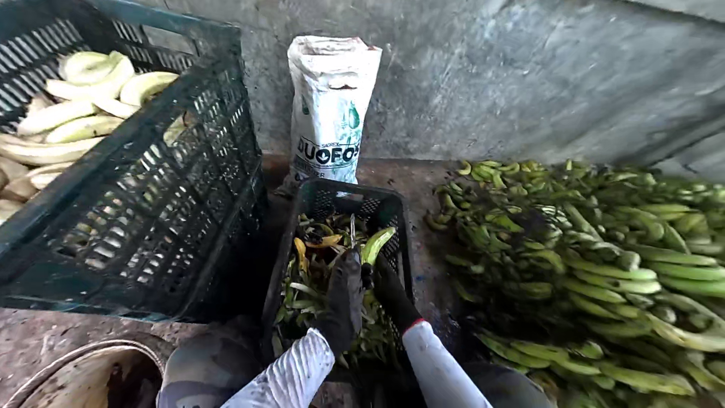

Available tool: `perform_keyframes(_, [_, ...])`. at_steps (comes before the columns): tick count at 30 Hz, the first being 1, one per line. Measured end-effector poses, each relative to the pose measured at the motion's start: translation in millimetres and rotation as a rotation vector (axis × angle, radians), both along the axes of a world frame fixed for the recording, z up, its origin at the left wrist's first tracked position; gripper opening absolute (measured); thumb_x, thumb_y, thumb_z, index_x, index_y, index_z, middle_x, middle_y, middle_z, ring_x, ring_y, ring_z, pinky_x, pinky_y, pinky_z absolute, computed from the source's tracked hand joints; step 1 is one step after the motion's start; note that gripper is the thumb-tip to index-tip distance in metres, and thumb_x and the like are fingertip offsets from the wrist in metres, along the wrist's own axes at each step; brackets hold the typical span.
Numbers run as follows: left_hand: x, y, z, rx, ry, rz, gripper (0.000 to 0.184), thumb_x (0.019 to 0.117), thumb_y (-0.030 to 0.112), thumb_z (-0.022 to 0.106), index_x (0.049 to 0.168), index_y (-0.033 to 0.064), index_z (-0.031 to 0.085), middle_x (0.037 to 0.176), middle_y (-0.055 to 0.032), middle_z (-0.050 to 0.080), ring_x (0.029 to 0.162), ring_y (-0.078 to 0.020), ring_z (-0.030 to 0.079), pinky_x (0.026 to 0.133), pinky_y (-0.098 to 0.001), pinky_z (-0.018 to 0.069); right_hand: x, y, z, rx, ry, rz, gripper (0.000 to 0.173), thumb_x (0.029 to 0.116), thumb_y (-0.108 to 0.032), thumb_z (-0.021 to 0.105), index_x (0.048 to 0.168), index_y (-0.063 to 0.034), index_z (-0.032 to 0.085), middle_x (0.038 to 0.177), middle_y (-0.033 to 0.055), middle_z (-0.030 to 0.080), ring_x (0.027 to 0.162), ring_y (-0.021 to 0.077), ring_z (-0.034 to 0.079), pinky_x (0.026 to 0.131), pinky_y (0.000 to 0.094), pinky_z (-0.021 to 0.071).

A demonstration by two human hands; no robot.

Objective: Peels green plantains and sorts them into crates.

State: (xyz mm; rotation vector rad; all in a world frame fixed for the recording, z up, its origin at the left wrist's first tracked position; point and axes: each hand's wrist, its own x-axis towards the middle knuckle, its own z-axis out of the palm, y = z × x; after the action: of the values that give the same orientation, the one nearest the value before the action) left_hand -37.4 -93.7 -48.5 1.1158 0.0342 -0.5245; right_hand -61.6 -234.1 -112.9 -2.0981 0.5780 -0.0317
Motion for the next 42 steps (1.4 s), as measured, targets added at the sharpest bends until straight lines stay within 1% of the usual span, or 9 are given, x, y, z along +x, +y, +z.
perform_keyframes(2, [-8, -13, -7, -0.016, -0.005, 0.029, 0.039, 0.112, 0.032, 0.037, 0.14, 0.0085, 0.05, 0.103, -0.0031, 0.062, 0.08, -0.008, 0.06, 0.067, -0.0245, 0.0525, -6, 12, 14, 0.112, -0.14, -0.075, 0.061, 0.1072, -0.031, 0.047, 0.157, 0.0004, 0.031, 0.141, 0.0226, 0.057, 0.123, 0.0258, 0.061, 0.106, 0.0438, 0.049])
perform_keyframes(7, [-20, -16, -16, 0.109, -0.163, 0.012, 0.053, 0.11, 0.027, 0.036, 0.156, 0.0004, 0.033, 0.156, -0.0179, 0.042, 0.139, -0.0175, 0.045, 0.114, -0.0328, 0.0394, -14, 30, 38, 0.317, -0.382, -0.283, 0.056, 0.1083, -0.026, 0.042, 0.154, 0.0052, 0.032, 0.147, 0.0242, 0.05, 0.129, 0.0191, 0.056, 0.108, 0.0327, 0.0469])
perform_keyframes(12, [-23, -17, -28, 0.228, -0.238, 0.032, 0.053, 0.1092, 0.03, 0.04, 0.151, -0.0031, 0.039, 0.146, -0.0193, 0.052, 0.13, -0.0162, 0.054, 0.11, -0.0323, 0.044, -22, 32, 47, 0.501, -0.471, -0.373, 0.055, 0.1089, -0.031, 0.035, 0.15, 0.0052, 0.039, 0.148, 0.0208, 0.049, 0.132, 0.0178, 0.051, 0.111, 0.0324, 0.0429])
perform_keyframes(15, [-18, -16, -44, 0.252, -0.295, 0.052, 0.053, 0.108, 0.032, 0.043, 0.149, -0.0021, 0.043, 0.136, -0.0157, 0.059, 0.119, -0.0111, 0.059, 0.102, -0.0287, 0.0481, -19, 32, 40, 0.85, -0.632, -0.408, 0.045, 0.1089, -0.036, 0.029, 0.126, -0.0044, 0.055, 0.096, 0.0061, 0.067, 0.079, 0.0102, 0.066, 0.07, 0.0282, 0.0588])
perform_keyframes(21, [-8, -18, -64, 0.299, -0.342, 0.051, 0.049, 0.1104, 0.027, 0.041, 0.148, -0.0043, 0.042, 0.127, -0.0177, 0.062, 0.107, -0.0134, 0.064, 0.095, -0.0302, 0.0534, -19, 35, 19, 1.463, -0.826, -0.236, 0.054, 0.1024, -0.055, 0.036, 0.106, -0.0092, 0.065, 0.072, 0.0063, 0.066, 0.052, 0.0124, 0.061, 0.048, 0.0289, 0.0549])
perform_keyframes(25, [-10, -14, -49, 0.23, -0.27, 0.054, 0.053, 0.1099, 0.034, 0.039, 0.147, -0.0031, 0.043, 0.124, -0.0157, 0.062, 0.107, -0.0137, 0.064, 0.092, -0.0317, 0.055, -17, 18, 32, 1.299, -0.746, -0.082, 0.046, 0.0972, -0.054, 0.056, 0.111, -0.0105, 0.066, 0.076, 0.0045, 0.068, 0.057, 0.0111, 0.064, 0.053, 0.0283, 0.0572])
perform_keyframes(31, [10, 37, 18, 0.306, -0.319, -0.096, 0.045, 0.0945, 0.025, 0.072, 0.131, 0.0032, 0.056, 0.099, -0.0054, 0.067, 0.074, -0.0116, 0.063, 0.066, -0.029, 0.0552, -15, -18, 76, 1.157, -0.488, 0.024, 0.041, 0.1045, -0.042, 0.04, 0.109, -0.0061, 0.06, 0.073, 0.0062, 0.063, 0.057, 0.0146, 0.061, 0.054, 0.0319, 0.0568])
perform_keyframes(37, [9, 70, 21, 0.517, -1.199, -0.48, 0.034, 0.0937, 0.031, 0.069, 0.12, 0.0086, 0.071, 0.141, -0.0049, 0.062, 0.143, -0.0223, 0.045, 0.122, -0.0466, 0.0328, -16, -30, 121, 1.192, -0.332, 0.194, 0.051, 0.1086, -0.044, 0.027, 0.098, -0.0095, 0.063, 0.072, 0.0045, 0.062, 0.058, 0.0126, 0.061, 0.053, 0.0279, 0.0558])
perform_keyframes(42, [11, 42, 55, 0.709, -1.432, -0.871, 0.04, 0.0885, 0.037, 0.072, 0.119, 0.011, 0.072, 0.148, -0.0139, 0.054, 0.148, -0.0356, 0.036, 0.124, -0.0562, 0.0191, -24, -28, 142, 1.133, -0.34, 0.268, 0.05, 0.109, -0.041, 0.025, 0.103, -0.0093, 0.063, 0.075, 0.0053, 0.065, 0.06, 0.0127, 0.063, 0.056, 0.0273, 0.0571])
